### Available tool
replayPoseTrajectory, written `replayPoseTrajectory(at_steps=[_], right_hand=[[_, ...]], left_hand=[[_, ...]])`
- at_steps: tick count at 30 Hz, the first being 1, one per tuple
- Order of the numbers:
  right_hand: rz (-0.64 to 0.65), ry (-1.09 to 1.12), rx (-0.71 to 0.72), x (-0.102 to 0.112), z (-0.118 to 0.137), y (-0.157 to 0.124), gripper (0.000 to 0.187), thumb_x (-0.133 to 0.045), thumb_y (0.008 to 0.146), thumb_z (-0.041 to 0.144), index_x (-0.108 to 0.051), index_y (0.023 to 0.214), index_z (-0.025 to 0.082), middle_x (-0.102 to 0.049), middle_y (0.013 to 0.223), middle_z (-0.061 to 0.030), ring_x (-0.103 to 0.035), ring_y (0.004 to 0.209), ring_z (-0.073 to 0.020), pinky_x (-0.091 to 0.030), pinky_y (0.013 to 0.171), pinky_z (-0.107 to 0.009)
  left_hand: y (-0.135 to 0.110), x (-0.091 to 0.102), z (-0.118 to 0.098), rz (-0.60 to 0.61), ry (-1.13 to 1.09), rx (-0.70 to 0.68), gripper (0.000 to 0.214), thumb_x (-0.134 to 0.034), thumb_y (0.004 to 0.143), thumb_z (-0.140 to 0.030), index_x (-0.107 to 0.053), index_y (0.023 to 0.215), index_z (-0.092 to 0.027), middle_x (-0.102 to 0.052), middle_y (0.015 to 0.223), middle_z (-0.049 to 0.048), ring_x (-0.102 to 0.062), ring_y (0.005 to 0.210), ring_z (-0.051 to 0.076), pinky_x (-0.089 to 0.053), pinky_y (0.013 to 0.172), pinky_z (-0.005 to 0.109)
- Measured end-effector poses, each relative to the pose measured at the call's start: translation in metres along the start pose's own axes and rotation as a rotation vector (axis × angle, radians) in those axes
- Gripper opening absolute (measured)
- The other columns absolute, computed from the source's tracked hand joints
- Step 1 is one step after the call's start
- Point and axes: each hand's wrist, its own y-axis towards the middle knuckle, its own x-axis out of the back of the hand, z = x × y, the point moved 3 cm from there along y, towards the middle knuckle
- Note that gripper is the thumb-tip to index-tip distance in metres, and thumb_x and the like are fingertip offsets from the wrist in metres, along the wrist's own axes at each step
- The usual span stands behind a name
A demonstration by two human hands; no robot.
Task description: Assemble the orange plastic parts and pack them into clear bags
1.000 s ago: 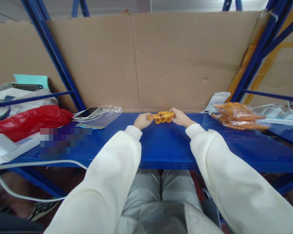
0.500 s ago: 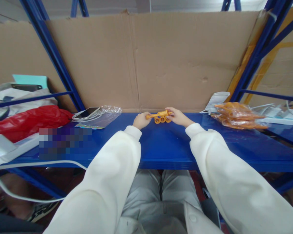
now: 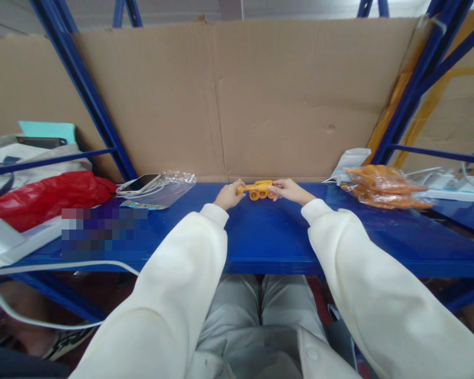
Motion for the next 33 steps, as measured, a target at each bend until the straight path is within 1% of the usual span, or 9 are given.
replayPoseTrajectory(at_steps=[4, 7, 11, 15, 19, 22, 24, 28, 33], right_hand=[[-0.069, 0.047, -0.111, -0.002, 0.005, -0.005, 0.022, -0.074, 0.094, 0.031, -0.063, 0.104, 0.015, -0.073, 0.067, -0.0017, -0.063, 0.047, -0.0096, -0.05, 0.049, -0.018], [-0.089, 0.073, -0.18, -0.004, 0.009, -0.009, 0.016, -0.066, 0.099, 0.03, -0.058, 0.096, 0.016, -0.07, 0.06, 0.0009, -0.059, 0.042, -0.0081, -0.045, 0.046, -0.016], [-0.059, 0.043, -0.21, -0.008, 0.011, -0.011, 0.034, -0.057, 0.103, 0.04, -0.057, 0.079, 0.015, -0.064, 0.051, 0.0003, -0.054, 0.037, -0.0068, -0.04, 0.042, -0.016], [-0.07, -0.005, -0.226, -0.008, 0.011, -0.011, 0.043, -0.053, 0.104, 0.047, -0.062, 0.079, 0.014, -0.064, 0.051, -0.0014, -0.052, 0.036, -0.0071, -0.035, 0.039, -0.017], [-0.093, 0.032, -0.237, -0.01, 0.01, -0.01, 0.034, -0.049, 0.106, 0.041, -0.063, 0.091, 0.014, -0.071, 0.061, -0.0035, -0.057, 0.041, -0.0078, -0.039, 0.042, -0.016], [-0.076, 0.087, -0.238, -0.013, 0.008, -0.01, 0.02, -0.06, 0.103, 0.035, -0.059, 0.101, 0.016, -0.073, 0.064, -0.0019, -0.058, 0.043, -0.0078, -0.041, 0.042, -0.015], [-0.064, 0.109, -0.228, -0.013, 0.007, -0.01, 0.02, -0.069, 0.098, 0.03, -0.057, 0.107, 0.017, -0.073, 0.065, -0.0003, -0.058, 0.044, -0.0074, -0.042, 0.043, -0.014], [-0.03, 0.094, -0.223, -0.011, 0.007, -0.011, 0.018, -0.067, 0.099, 0.032, -0.061, 0.102, 0.015, -0.073, 0.063, -0.0015, -0.058, 0.042, -0.0073, -0.041, 0.041, -0.014], [-0.015, 0.046, -0.291, -0.011, 0.009, -0.013, 0.048, -0.049, 0.104, 0.052, -0.066, 0.084, 0.012, -0.067, 0.052, -0.004, -0.054, 0.035, -0.0078, -0.036, 0.035, -0.016]], left_hand=[[0.0, 0.001, -0.001, 0.001, 0.005, -0.003, 0.037, -0.075, 0.082, -0.021, -0.072, 0.119, -0.021, -0.074, 0.087, 0.0035, -0.069, 0.082, 0.021, -0.051, 0.079, 0.029], [0.0, 0.001, -0.001, -0.007, -0.005, -0.004, 0.037, -0.077, 0.081, -0.021, -0.073, 0.117, -0.021, -0.074, 0.086, 0.0035, -0.069, 0.082, 0.021, -0.051, 0.077, 0.028], [0.0, 0.0, 0.0, -0.003, -0.013, 0.003, 0.039, -0.079, 0.079, -0.02, -0.073, 0.117, -0.021, -0.073, 0.085, 0.0031, -0.069, 0.083, 0.021, -0.051, 0.079, 0.028], [0.0, 0.0, -0.002, 0.008, -0.016, 0.003, 0.039, -0.079, 0.079, -0.02, -0.073, 0.117, -0.02, -0.074, 0.087, 0.0045, -0.07, 0.083, 0.022, -0.051, 0.08, 0.029], [-0.001, 0.001, -0.002, 0.021, -0.033, 0.024, 0.038, -0.078, 0.08, -0.019, -0.073, 0.118, -0.021, -0.074, 0.087, 0.0047, -0.07, 0.082, 0.021, -0.051, 0.078, 0.029], [-0.001, 0.001, -0.001, 0.021, -0.023, 0.042, 0.039, -0.078, 0.081, -0.02, -0.073, 0.119, -0.021, -0.074, 0.087, 0.004, -0.07, 0.08, 0.02, -0.051, 0.076, 0.028], [-0.001, 0.001, 0.0, 0.007, -0.02, 0.042, 0.039, -0.079, 0.08, -0.02, -0.073, 0.118, -0.021, -0.074, 0.087, 0.0041, -0.07, 0.08, 0.02, -0.051, 0.077, 0.028], [0.0, -0.001, 0.001, 0.001, -0.053, 0.024, 0.039, -0.08, 0.078, -0.022, -0.073, 0.117, -0.021, -0.074, 0.085, 0.0037, -0.07, 0.08, 0.021, -0.051, 0.077, 0.029], [0.001, -0.002, 0.0, 0.015, -0.031, -0.004, 0.039, -0.079, 0.078, -0.023, -0.074, 0.116, -0.023, -0.075, 0.084, 0.0028, -0.071, 0.079, 0.02, -0.051, 0.076, 0.028]])
